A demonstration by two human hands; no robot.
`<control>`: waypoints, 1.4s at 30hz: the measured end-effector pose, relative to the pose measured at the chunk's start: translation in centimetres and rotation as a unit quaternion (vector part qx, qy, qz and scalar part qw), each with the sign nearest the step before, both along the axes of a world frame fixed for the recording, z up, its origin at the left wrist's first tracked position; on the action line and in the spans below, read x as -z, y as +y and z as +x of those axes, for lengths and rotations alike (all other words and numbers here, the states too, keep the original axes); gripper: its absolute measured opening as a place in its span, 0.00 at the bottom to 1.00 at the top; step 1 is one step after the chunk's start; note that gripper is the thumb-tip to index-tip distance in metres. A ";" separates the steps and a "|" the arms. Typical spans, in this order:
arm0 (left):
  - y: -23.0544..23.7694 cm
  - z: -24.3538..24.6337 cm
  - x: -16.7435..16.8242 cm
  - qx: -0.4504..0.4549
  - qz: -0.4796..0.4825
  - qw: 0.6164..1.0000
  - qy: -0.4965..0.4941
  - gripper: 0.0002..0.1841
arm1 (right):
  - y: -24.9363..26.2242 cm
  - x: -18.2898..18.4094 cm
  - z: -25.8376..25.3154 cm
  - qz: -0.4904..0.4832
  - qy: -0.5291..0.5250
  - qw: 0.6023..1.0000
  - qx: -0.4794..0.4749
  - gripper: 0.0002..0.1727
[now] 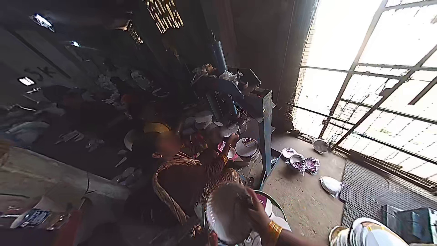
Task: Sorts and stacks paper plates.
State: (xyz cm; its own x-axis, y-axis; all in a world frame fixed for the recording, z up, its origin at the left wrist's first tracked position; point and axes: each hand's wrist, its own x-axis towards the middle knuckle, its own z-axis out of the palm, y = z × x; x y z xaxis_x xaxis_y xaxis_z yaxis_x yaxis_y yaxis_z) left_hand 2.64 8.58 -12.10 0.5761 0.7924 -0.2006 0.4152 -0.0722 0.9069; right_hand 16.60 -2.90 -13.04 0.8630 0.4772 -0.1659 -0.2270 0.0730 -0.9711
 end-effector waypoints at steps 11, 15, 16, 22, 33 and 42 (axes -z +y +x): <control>-1.4 -2.0 -1.1 -0.019 0.047 0.998 -0.035 0.30 | -2.6 -0.9 -1.3 -0.025 -0.099 0.990 -0.092 0.37; 2.7 -2.4 0.4 0.076 0.210 0.975 0.007 0.17 | -4.8 -1.4 0.4 -0.016 -0.081 0.995 0.051 0.34; 3.5 -2.2 0.5 0.087 0.240 0.966 0.026 0.13 | -5.5 -1.7 1.1 -0.030 -0.102 0.992 0.063 0.34; 5.5 -0.8 -0.3 0.125 0.287 0.945 0.099 0.13 | -8.0 -5.3 1.7 -0.215 -0.207 0.953 -0.046 0.26; 6.3 1.6 0.1 0.281 0.543 0.788 0.072 0.24 | -2.4 -4.3 2.9 -0.277 -0.248 0.833 -0.409 0.27; 6.0 2.2 -1.1 0.436 0.476 0.735 0.207 0.33 | -0.9 -2.1 4.6 -0.260 -0.271 0.783 -0.496 0.27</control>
